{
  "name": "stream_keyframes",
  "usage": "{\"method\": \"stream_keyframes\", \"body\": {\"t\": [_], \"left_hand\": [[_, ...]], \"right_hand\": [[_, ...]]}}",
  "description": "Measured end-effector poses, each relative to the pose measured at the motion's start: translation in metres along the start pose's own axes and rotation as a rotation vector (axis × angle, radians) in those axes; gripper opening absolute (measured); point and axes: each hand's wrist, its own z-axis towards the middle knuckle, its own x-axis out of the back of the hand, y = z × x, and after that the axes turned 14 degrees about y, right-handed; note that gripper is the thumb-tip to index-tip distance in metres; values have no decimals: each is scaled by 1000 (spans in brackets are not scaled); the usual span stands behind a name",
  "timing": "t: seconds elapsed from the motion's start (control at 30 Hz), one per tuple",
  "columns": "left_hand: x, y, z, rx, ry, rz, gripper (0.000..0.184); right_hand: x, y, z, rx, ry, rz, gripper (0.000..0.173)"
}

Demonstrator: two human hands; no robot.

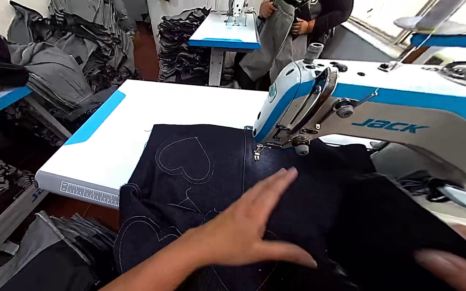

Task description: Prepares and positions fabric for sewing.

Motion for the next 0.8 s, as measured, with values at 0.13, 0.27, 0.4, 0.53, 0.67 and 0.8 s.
{"method": "stream_keyframes", "body": {"t": [0.13, 0.27, 0.4, 0.53, 0.67, 0.8], "left_hand": [[40, -33, 16, 298, 67, -157, 42], [64, -71, 19, 479, 96, 123, 16], [48, -67, 6, 401, -44, 286, 31], [8, -18, -21, 227, -438, 330, 36], [-28, -10, -56, -45, -138, 583, 34], [-27, -24, -57, -190, 118, 889, 68]], "right_hand": [[-88, 38, 41, -89, 147, 43, 32], [-152, 76, 38, -350, -22, 132, 29], [-156, 87, 32, -847, -24, 385, 21], [-140, 59, 53, -1059, -7, 639, 23], [-130, 27, 74, -800, -131, 820, 23], [-124, 19, 80, -708, -90, 1014, 24]]}}
